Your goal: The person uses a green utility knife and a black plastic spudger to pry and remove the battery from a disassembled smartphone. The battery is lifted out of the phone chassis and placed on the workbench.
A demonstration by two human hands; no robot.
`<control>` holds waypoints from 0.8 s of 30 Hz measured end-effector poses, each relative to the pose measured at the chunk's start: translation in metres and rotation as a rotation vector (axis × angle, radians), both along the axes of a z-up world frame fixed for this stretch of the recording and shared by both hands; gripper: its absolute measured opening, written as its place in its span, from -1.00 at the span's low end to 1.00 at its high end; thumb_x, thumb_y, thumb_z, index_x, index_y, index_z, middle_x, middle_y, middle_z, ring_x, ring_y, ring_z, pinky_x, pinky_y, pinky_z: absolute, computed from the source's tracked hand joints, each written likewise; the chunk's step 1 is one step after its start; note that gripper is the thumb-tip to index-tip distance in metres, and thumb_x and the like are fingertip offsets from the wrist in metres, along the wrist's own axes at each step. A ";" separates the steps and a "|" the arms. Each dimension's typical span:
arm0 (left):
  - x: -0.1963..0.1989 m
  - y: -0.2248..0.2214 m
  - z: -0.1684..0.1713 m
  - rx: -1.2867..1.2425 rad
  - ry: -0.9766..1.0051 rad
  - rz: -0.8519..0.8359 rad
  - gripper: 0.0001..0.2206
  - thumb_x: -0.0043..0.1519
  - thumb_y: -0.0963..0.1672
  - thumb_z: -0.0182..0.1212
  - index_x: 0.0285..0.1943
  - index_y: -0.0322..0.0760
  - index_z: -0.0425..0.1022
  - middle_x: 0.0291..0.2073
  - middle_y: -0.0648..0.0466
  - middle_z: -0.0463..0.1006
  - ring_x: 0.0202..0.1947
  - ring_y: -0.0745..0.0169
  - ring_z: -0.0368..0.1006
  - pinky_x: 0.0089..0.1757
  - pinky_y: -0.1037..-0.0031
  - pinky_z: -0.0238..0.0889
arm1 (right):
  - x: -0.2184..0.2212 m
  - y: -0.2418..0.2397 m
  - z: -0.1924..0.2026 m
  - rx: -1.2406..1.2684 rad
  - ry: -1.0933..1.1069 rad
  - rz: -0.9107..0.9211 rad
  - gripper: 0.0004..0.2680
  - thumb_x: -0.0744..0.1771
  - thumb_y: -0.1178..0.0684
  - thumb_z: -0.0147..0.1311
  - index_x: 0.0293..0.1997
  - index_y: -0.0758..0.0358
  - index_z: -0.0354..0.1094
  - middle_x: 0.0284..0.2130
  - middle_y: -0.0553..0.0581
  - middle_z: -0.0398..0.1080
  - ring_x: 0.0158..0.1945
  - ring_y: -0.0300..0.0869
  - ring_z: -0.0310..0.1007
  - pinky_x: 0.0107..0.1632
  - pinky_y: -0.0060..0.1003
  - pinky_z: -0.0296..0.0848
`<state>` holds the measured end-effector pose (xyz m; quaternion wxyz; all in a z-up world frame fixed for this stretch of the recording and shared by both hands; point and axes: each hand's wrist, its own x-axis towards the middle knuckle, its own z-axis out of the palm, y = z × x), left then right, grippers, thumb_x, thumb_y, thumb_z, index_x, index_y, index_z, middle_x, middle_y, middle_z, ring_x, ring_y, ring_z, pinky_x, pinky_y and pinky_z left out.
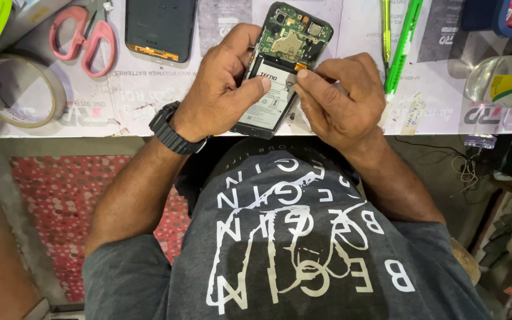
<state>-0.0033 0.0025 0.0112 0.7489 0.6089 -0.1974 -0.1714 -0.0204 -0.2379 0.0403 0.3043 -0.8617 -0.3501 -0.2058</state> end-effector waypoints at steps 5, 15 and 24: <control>-0.002 0.001 -0.001 0.029 0.025 0.008 -0.66 0.35 -0.31 0.09 0.30 -0.48 0.22 -0.12 0.09 0.52 -0.18 0.56 0.41 -0.15 0.70 0.28 | 0.002 0.000 -0.004 0.109 0.079 0.007 -0.79 0.36 0.27 0.40 0.04 0.30 0.44 -0.23 0.15 0.45 -0.26 -0.12 0.40 -0.28 -0.26 0.33; -0.002 0.000 -0.001 0.086 -0.056 0.039 -0.66 0.37 -0.30 0.11 0.32 -0.46 0.23 -0.16 0.11 0.53 -0.20 0.58 0.44 -0.19 0.70 0.29 | 0.002 0.004 0.007 0.101 0.148 -0.047 -0.84 0.35 0.32 0.34 -0.04 0.35 0.46 -0.29 0.18 0.43 -0.32 -0.10 0.38 -0.32 -0.26 0.31; 0.000 0.001 0.003 0.132 -0.050 0.037 -0.68 0.36 -0.28 0.14 0.28 -0.46 0.25 -0.24 0.12 0.57 -0.28 0.57 0.41 -0.23 0.67 0.27 | 0.003 0.005 -0.010 0.179 0.221 -0.099 -0.92 0.39 0.32 0.23 -0.10 0.39 0.40 -0.31 0.14 0.36 -0.41 -0.24 0.29 -0.43 -0.36 0.23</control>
